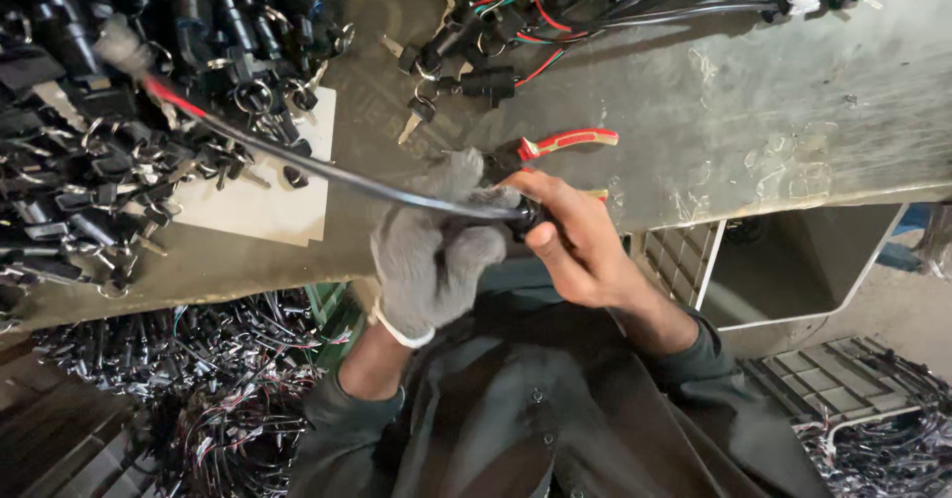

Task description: The person picks up a black DC power cable from the workbench and uses pliers to strip the outer insulation from its end, exposing the red and green inner wires. They repeat the stripping on the cable ends and set the processed cables with the pile of connectors on the bench.

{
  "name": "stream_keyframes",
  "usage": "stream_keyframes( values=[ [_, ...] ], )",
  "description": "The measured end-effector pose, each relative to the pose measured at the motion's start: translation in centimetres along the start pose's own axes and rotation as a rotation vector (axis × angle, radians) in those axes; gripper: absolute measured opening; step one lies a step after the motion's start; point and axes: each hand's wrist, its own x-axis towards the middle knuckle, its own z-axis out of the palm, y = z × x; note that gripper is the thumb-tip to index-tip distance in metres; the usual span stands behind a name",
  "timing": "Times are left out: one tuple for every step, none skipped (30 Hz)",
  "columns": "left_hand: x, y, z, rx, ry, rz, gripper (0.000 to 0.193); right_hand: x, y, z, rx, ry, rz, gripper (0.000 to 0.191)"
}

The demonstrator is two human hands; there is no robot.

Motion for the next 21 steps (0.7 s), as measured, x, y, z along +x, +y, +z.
stream_keyframes(
  values=[
    [-0.2, 0.2, 0.2, 0.059, 0.043, 0.124, 0.043, 0.0, 0.2, 0.0, 0.086, -0.006, 0.055, 0.033],
    [-0.4, 0.3, 0.4, 0.117, 0.082, 0.244, 0.039, 0.0, 0.5, -0.1, 0.175, -0.014, 0.113, 0.034],
    [-0.4, 0.4, 0.6, 0.175, 0.117, 0.367, 0.034, 0.0, 0.8, -0.2, 0.264, -0.019, 0.169, 0.036],
    [-0.4, 0.3, 0.7, 0.176, 0.107, 0.31, 0.031, 0.0, 1.1, -0.3, 0.303, -0.054, 0.287, 0.035],
    [-0.2, 0.2, 0.8, 0.177, 0.096, 0.255, 0.028, 0.1, 1.2, -0.3, 0.34, -0.09, 0.403, 0.034],
    [0.1, -0.1, 0.7, 0.177, 0.089, 0.197, 0.025, 0.1, 1.3, -0.3, 0.378, -0.133, 0.52, 0.034],
    [0.4, -0.4, 0.7, 0.042, -0.028, 0.065, 0.034, 0.2, 1.3, -0.2, 0.385, -0.144, 0.467, 0.032],
    [0.7, -0.7, 0.5, -0.09, -0.143, -0.064, 0.043, 0.3, 1.2, -0.1, 0.39, -0.158, 0.409, 0.03],
    [1.0, -1.1, 0.3, -0.222, -0.257, -0.195, 0.053, 0.4, 1.1, 0.1, 0.397, -0.175, 0.353, 0.028],
    [1.1, -1.4, 0.2, -0.124, -0.233, 0.023, 0.052, 0.5, 1.0, 0.3, 0.32, -0.153, 0.26, 0.029],
    [1.3, -1.6, 0.0, -0.021, -0.206, 0.243, 0.051, 0.6, 0.8, 0.5, 0.245, -0.132, 0.163, 0.03],
    [1.3, -1.8, -0.1, 0.086, -0.186, 0.465, 0.05, 0.7, 0.8, 0.7, 0.17, -0.105, 0.063, 0.032],
    [1.4, -1.9, -0.3, 0.086, -0.187, 0.448, 0.049, 0.8, 0.8, 0.8, 0.201, -0.085, 0.109, 0.033],
    [1.5, -1.8, -0.5, 0.084, -0.185, 0.425, 0.049, 0.9, 0.9, 0.8, 0.235, -0.071, 0.161, 0.033],
    [1.6, -1.8, -0.7, 0.086, -0.178, 0.415, 0.048, 0.9, 1.1, 0.8, 0.261, -0.056, 0.199, 0.034],
    [1.8, -1.7, -1.0, 0.061, -0.198, 0.388, 0.046, 1.0, 1.4, 0.7, 0.198, -0.115, 0.246, 0.029],
    [2.0, -1.6, -1.3, 0.034, -0.222, 0.355, 0.045, 1.0, 1.9, 0.5, 0.137, -0.172, 0.299, 0.024],
    [2.2, -1.4, -1.7, 0.005, -0.248, 0.312, 0.043, 0.9, 2.3, 0.4, 0.083, -0.232, 0.359, 0.022],
    [2.4, -1.3, -2.0, -0.077, -0.31, 0.385, 0.041, 0.8, 2.8, 0.2, 0.227, -0.333, 0.287, 0.023],
    [2.5, -1.1, -2.2, -0.157, -0.372, 0.46, 0.039, 0.6, 3.3, 0.2, 0.367, -0.433, 0.209, 0.024],
    [2.6, -1.0, -2.3, -0.241, -0.425, 0.532, 0.037, 0.2, 3.8, 0.2, 0.506, -0.543, 0.132, 0.025]
  ],
)
